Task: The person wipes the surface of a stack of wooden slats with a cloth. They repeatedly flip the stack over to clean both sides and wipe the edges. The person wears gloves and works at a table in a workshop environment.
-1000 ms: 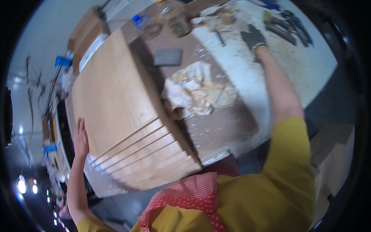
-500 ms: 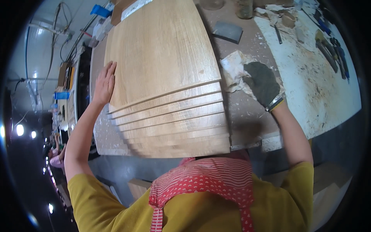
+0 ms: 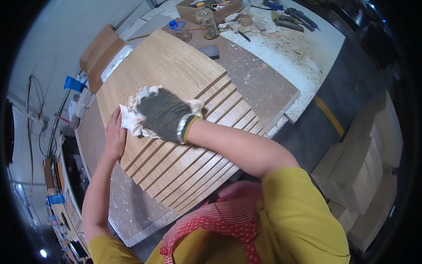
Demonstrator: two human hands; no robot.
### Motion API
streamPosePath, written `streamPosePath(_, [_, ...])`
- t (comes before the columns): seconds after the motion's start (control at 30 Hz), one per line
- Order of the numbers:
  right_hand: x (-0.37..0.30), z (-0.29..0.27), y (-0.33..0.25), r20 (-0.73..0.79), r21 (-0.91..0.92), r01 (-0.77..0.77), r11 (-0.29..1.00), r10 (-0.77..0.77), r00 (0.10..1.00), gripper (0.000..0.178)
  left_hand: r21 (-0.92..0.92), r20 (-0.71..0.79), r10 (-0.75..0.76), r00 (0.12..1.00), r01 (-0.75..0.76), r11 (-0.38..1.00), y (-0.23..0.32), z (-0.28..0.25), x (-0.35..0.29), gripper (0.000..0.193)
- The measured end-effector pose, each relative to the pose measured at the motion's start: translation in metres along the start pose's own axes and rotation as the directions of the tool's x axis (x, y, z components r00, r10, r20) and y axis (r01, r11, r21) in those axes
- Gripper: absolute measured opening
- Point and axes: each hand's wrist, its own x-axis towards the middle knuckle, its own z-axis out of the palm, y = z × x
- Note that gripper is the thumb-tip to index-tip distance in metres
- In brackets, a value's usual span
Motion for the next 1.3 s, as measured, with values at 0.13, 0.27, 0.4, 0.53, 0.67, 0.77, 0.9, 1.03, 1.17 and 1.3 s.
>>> streamPosePath(0.13, [-0.009,-0.065,0.031,0.110,0.045,-0.237,0.970,0.231,0.967,0.032,0.013,-0.001,-0.053,0.999,0.053,0.998,-0.006,-0.008,-0.022,0.048])
streamPosePath(0.27, [-0.083,-0.061,0.126,-0.021,-0.144,-0.455,0.879,0.457,0.889,0.038,0.005,-0.003,-0.007,1.000,0.007,1.000,0.004,-0.006,-0.006,0.048])
streamPosePath(0.4, [-0.130,-0.116,0.206,0.040,-0.480,-0.447,0.755,0.528,0.849,0.042,0.016,-0.040,0.025,0.999,-0.024,1.000,0.003,-0.001,0.006,0.048])
streamPosePath(0.53, [-0.068,-0.154,0.176,-0.035,-0.288,-0.435,0.853,0.445,0.895,0.039,0.046,-0.089,-0.019,0.996,0.023,0.999,-0.011,0.007,-0.012,0.046])
streamPosePath(0.67, [-0.043,-0.100,0.127,0.075,-0.234,-0.063,0.970,0.082,0.994,0.032,0.012,-0.084,0.005,0.996,-0.004,1.000,-0.009,0.006,-0.009,0.045])
streamPosePath(0.77, [-0.053,-0.033,0.083,-0.036,-0.209,-0.274,0.939,0.273,0.961,0.035,0.018,-0.088,0.017,0.996,-0.015,1.000,-0.004,0.000,-0.004,0.045])
streamPosePath(0.9, [-0.044,0.007,-0.004,-0.103,-0.095,-0.086,0.992,0.076,0.992,0.039,0.011,-0.104,-0.010,0.995,0.011,1.000,-0.012,0.006,-0.012,0.046])
streamPosePath(1.03, [-0.018,0.030,-0.106,0.059,0.015,-0.147,0.989,0.146,0.987,0.037,-0.254,-0.151,0.073,0.986,-0.110,0.961,-0.037,0.018,0.002,0.049])
streamPosePath(1.17, [-0.013,0.026,-0.119,0.161,0.410,-0.093,0.907,0.029,0.987,0.026,-0.709,-0.019,0.153,0.988,-0.121,0.695,-0.059,0.011,0.020,0.046])
streamPosePath(1.3, [-0.044,0.004,-0.012,-0.182,-0.013,-0.089,0.996,0.085,0.980,0.032,0.037,-0.062,0.229,0.972,-0.227,0.973,-0.076,0.001,0.013,0.049])
